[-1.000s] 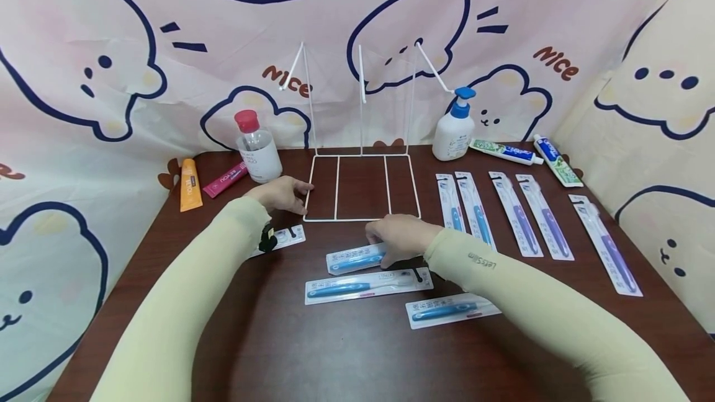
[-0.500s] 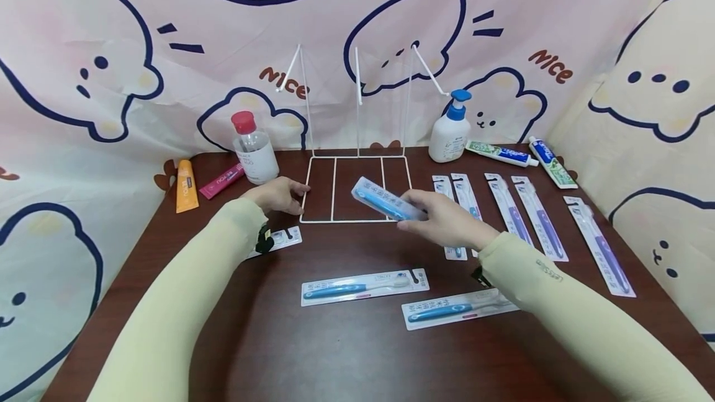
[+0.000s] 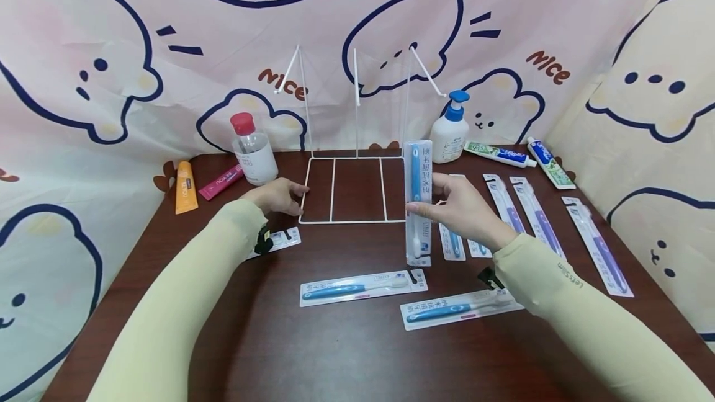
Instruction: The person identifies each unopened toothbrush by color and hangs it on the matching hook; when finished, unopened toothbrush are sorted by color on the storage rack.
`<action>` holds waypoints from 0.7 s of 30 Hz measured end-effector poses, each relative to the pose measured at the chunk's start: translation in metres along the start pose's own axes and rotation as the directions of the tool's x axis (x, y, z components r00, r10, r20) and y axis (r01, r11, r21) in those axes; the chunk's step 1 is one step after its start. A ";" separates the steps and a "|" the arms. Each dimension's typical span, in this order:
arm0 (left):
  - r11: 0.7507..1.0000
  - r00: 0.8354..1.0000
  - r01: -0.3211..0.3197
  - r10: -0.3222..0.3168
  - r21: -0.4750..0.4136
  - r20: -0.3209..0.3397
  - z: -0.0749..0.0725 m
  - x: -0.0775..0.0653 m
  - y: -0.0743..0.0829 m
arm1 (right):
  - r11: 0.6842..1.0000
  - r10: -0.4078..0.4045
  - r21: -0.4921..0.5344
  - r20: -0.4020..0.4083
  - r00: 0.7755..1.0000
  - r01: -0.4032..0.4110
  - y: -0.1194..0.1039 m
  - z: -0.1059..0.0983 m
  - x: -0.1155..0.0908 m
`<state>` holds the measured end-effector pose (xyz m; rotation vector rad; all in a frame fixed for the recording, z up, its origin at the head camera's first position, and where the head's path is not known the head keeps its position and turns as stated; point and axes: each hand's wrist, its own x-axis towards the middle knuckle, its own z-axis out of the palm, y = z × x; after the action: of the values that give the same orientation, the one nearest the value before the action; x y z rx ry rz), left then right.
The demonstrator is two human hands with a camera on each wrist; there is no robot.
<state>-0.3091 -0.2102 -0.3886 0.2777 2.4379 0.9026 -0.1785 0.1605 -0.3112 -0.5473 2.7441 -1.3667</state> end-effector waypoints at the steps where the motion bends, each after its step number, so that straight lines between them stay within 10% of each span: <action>1: 1.000 1.000 0.002 -0.002 -0.003 0.000 0.000 0.000 0.000 | 1.000 0.002 0.015 0.001 1.000 -0.002 0.000 0.001 0.000; 16: 1.000 1.000 -0.007 0.007 0.006 -0.002 0.001 -0.001 0.001 | 0.961 -0.107 0.245 -0.094 0.990 0.127 -0.013 0.001 -0.009; 21: 1.000 1.000 0.012 -0.012 0.011 -0.010 0.002 -0.001 0.002 | 0.976 -0.197 0.068 -0.128 0.972 0.207 -0.017 0.001 -0.012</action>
<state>-0.3075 -0.2080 -0.3888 0.2636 2.4516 0.8872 -0.1616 0.1542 -0.3007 -0.7831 2.7741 -1.5968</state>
